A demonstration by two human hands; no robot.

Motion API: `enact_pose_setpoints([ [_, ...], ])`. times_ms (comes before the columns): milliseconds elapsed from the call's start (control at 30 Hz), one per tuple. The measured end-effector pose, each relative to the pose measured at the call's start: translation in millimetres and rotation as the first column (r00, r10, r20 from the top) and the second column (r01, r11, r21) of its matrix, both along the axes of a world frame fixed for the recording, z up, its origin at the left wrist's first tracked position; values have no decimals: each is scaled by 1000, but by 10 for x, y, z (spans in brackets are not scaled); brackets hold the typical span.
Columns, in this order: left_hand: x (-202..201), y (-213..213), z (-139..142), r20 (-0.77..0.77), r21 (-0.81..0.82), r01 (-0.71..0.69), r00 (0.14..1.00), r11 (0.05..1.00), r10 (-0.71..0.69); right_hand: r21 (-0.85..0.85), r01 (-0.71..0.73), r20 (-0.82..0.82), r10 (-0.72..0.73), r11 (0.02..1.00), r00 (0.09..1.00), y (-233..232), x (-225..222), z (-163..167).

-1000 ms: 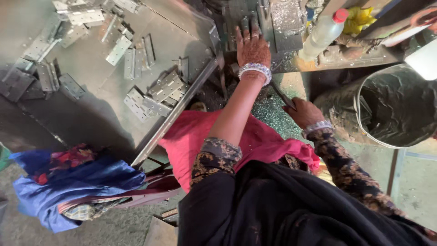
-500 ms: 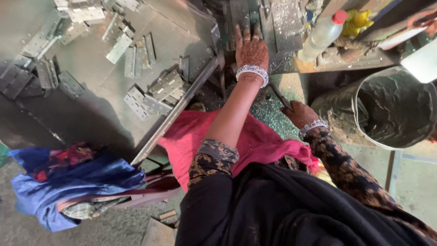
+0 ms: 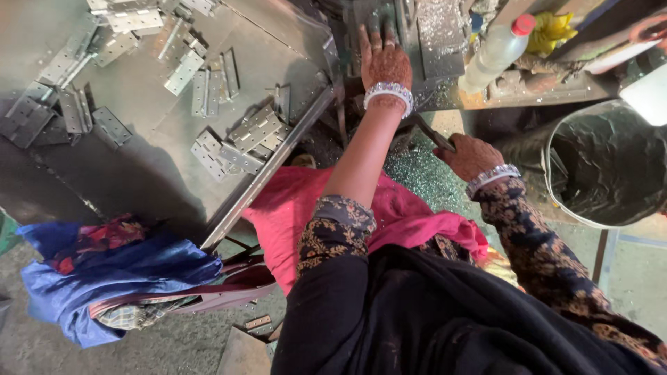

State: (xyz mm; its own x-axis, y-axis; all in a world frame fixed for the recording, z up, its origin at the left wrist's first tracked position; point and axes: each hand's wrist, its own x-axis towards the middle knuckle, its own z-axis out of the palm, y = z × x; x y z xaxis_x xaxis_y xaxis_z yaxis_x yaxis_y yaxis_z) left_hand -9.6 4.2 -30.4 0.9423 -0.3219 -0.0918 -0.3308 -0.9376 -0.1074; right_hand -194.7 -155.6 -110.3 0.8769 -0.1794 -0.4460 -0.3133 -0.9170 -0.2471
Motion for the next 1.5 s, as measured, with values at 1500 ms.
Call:
enact_pose_setpoints([
  [1500,-157,2505,-341,102,-398,-265,939,878,329,-48,0,307,14,999,951,233,-164,740],
])
